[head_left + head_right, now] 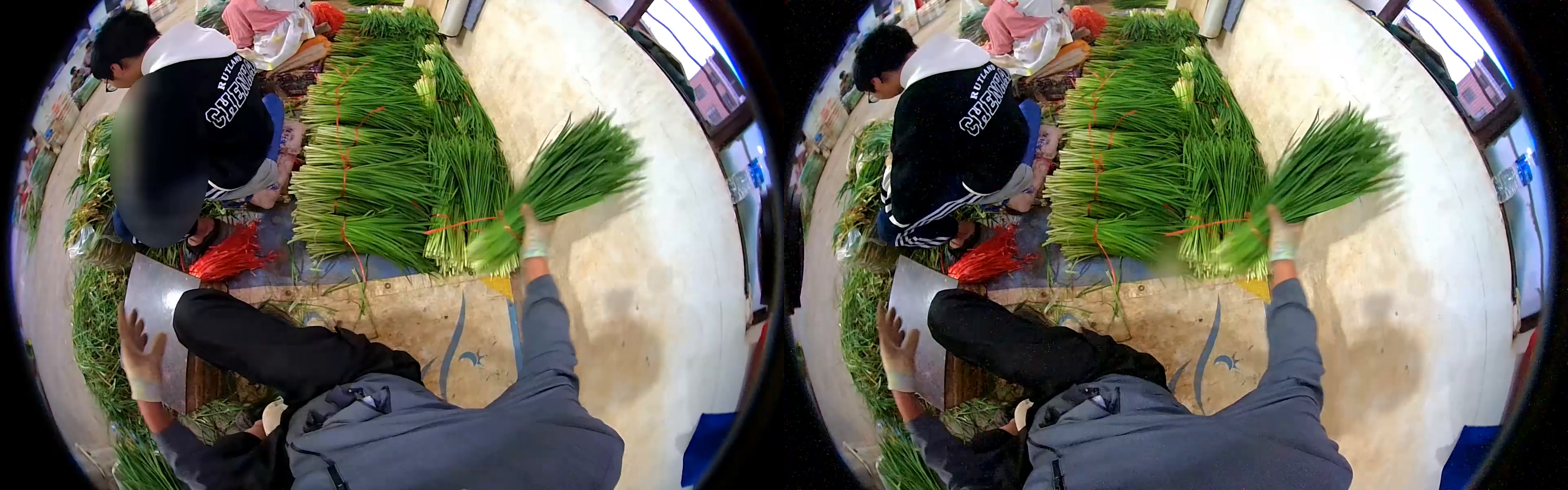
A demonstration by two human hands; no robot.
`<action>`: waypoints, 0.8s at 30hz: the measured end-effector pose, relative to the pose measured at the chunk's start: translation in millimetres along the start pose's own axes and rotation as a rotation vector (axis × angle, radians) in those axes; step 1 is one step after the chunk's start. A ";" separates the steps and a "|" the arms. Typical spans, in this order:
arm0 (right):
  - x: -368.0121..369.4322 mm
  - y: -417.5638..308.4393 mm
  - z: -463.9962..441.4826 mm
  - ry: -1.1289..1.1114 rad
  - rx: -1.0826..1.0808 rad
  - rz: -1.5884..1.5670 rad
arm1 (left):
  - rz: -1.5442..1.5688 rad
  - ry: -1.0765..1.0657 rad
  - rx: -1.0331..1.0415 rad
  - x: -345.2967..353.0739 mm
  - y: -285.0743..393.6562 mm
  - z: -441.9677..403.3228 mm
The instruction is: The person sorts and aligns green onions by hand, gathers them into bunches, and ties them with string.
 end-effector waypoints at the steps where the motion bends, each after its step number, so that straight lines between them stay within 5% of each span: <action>1: -29.9 30.8 -50.2 0.091 -0.156 0.282 | 0.012 0.035 -0.043 -20.0 -20.8 -5.4; 3: -61.8 53.7 -109.8 0.174 -0.314 0.553 | 0.020 0.084 -0.088 -45.1 -36.2 -7.0; 5: -61.4 25.6 -131.3 -0.005 -0.193 0.794 | 0.024 0.110 -0.126 -61.8 -35.2 -4.3; 9: -26.5 88.7 -148.4 -0.068 0.036 1.288 | 0.152 0.098 -0.097 -77.0 -38.6 -1.6; 12: 70.9 122.9 -63.0 -0.526 0.107 1.222 | 0.120 0.187 -0.125 -85.3 -36.2 18.4; 16: 179.4 167.6 124.2 -1.061 -0.261 0.969 | 0.061 0.344 -0.118 -118.2 -26.4 78.6; 17: 199.2 159.9 168.2 -1.248 -0.165 0.899 | 0.035 0.433 -0.133 -135.8 -22.5 104.5; 19: 220.4 142.1 238.9 -1.529 -0.170 0.830 | -0.040 0.555 -0.151 -173.4 -22.7 151.1; 20: 217.7 187.8 260.9 -1.543 -0.220 0.865 | -0.008 0.574 -0.144 -166.7 -13.9 154.9; 21: 212.7 136.1 282.2 -1.681 -0.155 0.868 | -0.157 0.669 -0.170 -168.5 4.3 174.1; 22: 232.2 183.1 316.7 -1.768 -0.403 0.765 | -0.324 0.771 -0.216 -172.5 15.0 198.9; 24: 232.2 165.5 341.3 -1.904 -0.272 0.771 | -0.112 0.941 -0.243 -189.3 -3.9 241.0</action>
Point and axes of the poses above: each hand's wrist, its own z-axis away from the middle knuckle, its own x-axis out of the palm, y = z × x, the point moved 3 cm from there along -z, towards the middle knuckle, and after that the axes turned 4 degrees about y, right-handed, at the moved point
